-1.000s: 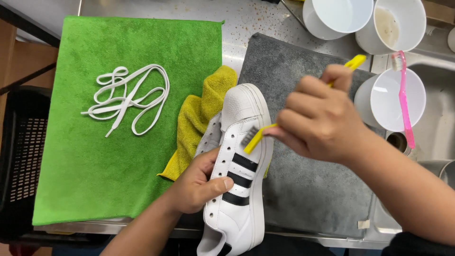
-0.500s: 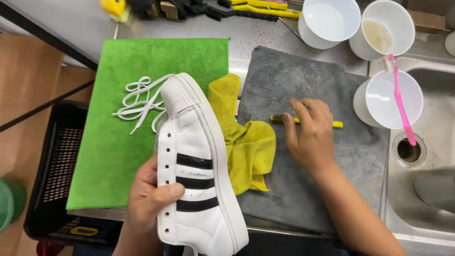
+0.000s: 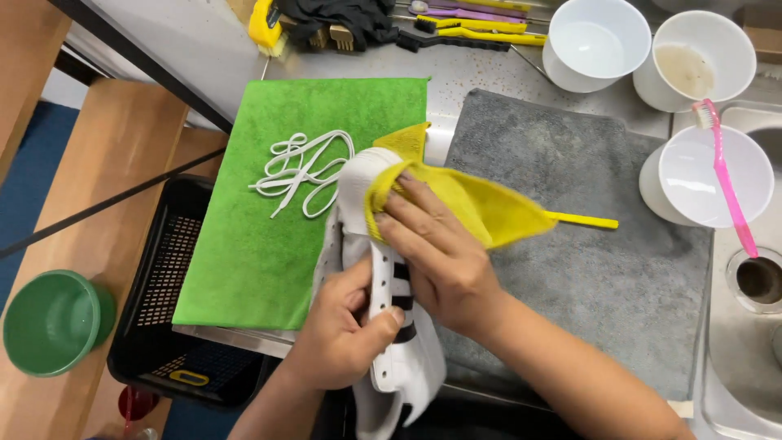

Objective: The person scrubs a white sneaker with a yellow brush, repeatedly dipping the brush into a small white bowl of liquid and wiping the shoe with a yellow cloth. The person rotates the shoe to clean different areas including the toe box, side stripes, and upper panels.

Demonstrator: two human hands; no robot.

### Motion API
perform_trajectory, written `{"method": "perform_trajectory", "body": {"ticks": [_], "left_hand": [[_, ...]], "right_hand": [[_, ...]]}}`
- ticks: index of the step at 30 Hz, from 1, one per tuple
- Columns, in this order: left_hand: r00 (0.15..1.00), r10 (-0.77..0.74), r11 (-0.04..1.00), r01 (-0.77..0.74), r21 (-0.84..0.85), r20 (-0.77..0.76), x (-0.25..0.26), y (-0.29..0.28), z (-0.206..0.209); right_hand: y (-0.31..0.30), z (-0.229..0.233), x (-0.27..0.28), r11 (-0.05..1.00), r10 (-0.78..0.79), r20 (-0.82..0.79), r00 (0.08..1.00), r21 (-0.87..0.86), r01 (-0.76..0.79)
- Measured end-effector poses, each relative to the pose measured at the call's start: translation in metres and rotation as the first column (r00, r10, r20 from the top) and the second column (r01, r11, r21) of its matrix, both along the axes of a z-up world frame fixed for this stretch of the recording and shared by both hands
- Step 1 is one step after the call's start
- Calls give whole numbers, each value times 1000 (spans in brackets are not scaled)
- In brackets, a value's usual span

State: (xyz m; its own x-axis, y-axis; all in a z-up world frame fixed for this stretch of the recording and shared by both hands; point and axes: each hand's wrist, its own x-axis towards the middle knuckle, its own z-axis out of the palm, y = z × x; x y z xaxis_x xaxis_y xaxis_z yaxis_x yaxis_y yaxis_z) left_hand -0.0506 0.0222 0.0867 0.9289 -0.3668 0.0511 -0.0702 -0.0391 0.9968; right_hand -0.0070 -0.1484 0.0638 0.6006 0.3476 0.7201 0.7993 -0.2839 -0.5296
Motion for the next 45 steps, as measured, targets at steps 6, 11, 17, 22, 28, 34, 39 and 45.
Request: {"method": "perform_trajectory", "body": {"ticks": [6,11,17,22,28,34,39,45], "left_hand": [[986,87,957,-122,-265,-142,-2,-8,-11],[970,188,920,-230,-318,-157,11,4,-8],[871,399,707,-491,-509,-286,23,40,23],[892,394,809,-450,-377,-221,39,38,30],[915,-39,595,-302,-745,-402,40,-5,-31],[781,-77,683,-412,-603,-620,28,-37,-80],[929,-102,930,-37,-365,-355,21,-32,-63],[895,-144,970,42,-241,-422,9,-19,-53]], "right_hand": [[0,-8,-17,1000,-25,-72,997,-17,24],[-6,-4,-42,998,55,-165,985,2,-55],[-17,-40,-65,981,24,-415,910,187,59],[-28,-33,-55,963,223,-557,800,0,-269],[-109,-10,-25,916,215,-729,650,-81,-394],[-171,-78,-6,758,-542,-306,783,-581,297],[-175,-107,-3,696,-573,-48,818,-555,455],[-185,-106,-11,763,-567,-153,810,-469,445]]}}
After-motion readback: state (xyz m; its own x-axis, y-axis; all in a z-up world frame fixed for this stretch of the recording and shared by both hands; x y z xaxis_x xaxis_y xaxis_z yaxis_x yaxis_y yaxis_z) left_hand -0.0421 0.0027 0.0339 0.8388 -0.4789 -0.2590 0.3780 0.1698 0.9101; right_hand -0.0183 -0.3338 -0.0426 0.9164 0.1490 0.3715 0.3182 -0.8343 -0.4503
